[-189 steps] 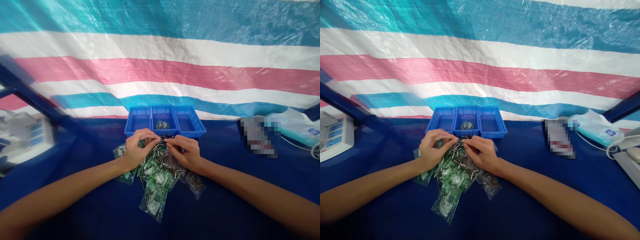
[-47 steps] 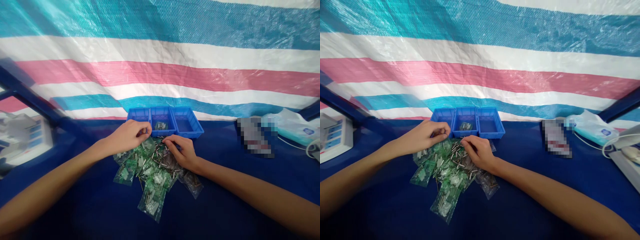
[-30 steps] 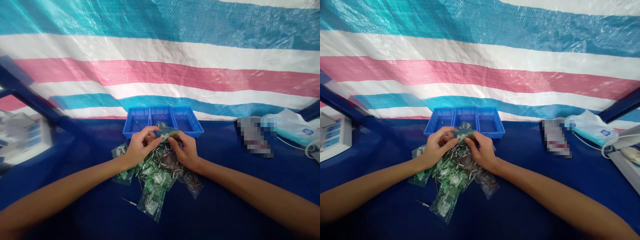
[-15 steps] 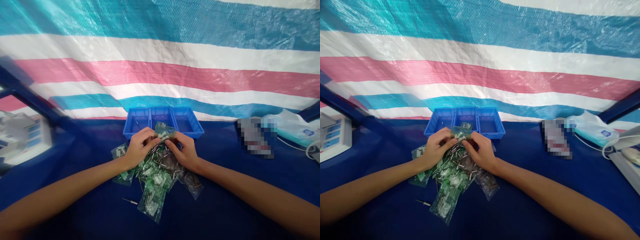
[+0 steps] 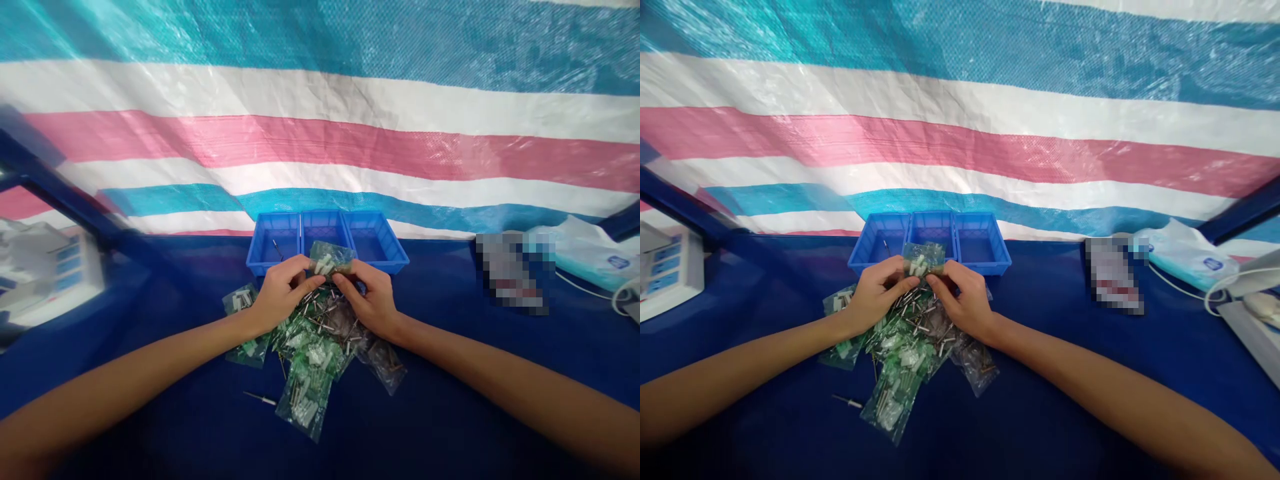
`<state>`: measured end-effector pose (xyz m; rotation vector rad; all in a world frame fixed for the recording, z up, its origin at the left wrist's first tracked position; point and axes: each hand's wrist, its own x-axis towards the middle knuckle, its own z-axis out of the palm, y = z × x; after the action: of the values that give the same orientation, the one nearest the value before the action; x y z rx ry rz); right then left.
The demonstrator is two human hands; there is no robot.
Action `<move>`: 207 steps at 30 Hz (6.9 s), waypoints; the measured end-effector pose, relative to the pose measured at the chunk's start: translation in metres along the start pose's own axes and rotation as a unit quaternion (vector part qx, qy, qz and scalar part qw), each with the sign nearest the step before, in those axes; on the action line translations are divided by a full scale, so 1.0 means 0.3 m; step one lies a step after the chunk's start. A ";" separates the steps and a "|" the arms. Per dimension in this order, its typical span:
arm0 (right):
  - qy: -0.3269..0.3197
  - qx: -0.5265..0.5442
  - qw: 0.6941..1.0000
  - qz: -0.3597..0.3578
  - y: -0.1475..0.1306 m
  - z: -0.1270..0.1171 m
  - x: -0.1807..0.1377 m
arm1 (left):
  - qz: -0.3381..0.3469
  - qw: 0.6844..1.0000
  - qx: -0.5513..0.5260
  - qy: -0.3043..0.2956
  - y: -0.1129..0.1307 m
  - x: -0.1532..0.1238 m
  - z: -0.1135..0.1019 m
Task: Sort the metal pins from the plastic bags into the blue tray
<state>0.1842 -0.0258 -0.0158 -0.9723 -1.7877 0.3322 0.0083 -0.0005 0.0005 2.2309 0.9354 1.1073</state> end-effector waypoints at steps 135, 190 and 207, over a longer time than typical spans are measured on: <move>-0.026 0.051 0.998 -0.034 -0.006 0.000 0.010 | -0.003 0.998 -0.005 -0.063 0.000 -0.006 -0.009; 0.000 0.060 0.998 0.005 -0.003 0.002 -0.001 | -0.055 0.994 -0.081 -0.052 0.003 0.004 -0.009; 0.023 0.020 1.000 0.008 -0.002 0.009 -0.006 | -0.086 0.983 -0.163 0.003 -0.001 -0.004 -0.005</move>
<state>0.1817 -0.0268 -0.0177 -0.9592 -1.7272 0.3520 0.0064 -0.0010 0.0006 1.8490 0.8600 1.1003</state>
